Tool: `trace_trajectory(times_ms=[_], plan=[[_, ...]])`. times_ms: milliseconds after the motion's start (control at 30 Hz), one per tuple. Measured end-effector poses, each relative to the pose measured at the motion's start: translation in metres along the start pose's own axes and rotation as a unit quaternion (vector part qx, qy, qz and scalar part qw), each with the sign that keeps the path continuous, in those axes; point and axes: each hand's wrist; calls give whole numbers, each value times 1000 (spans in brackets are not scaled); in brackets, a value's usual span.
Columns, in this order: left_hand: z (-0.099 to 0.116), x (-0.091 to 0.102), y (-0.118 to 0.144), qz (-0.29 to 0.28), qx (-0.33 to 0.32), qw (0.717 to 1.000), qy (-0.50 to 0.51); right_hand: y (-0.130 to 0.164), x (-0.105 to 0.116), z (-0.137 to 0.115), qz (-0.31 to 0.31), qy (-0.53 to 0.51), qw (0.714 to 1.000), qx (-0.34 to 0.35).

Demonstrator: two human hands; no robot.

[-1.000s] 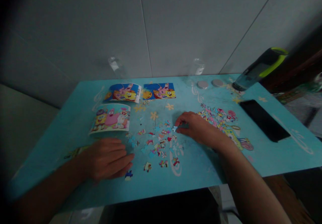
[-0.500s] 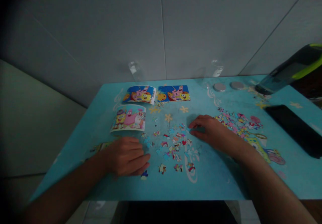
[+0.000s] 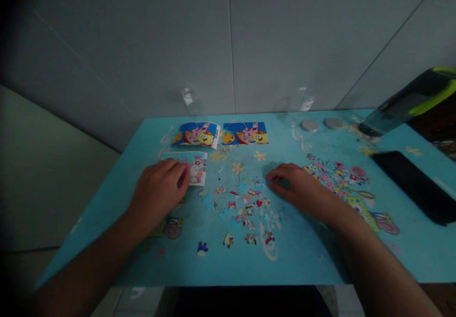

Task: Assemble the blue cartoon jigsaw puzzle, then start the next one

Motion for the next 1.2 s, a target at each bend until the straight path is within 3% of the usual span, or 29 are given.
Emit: trace_trajectory(times_ms=[333,1200], plan=[[0,-2,2,-56,-12,997,-42,0,2,-5,16,10,1000,13],[1,0,-1,-91,31,995,-29,0,-5,4,17,21,999,44]])
Point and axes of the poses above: each hand's wrist, its own y-axis away from the middle knuckle, its own x-axis out of the back of the hand, z = x × y, and after that the axes turned 12 degrees about z, right-handed
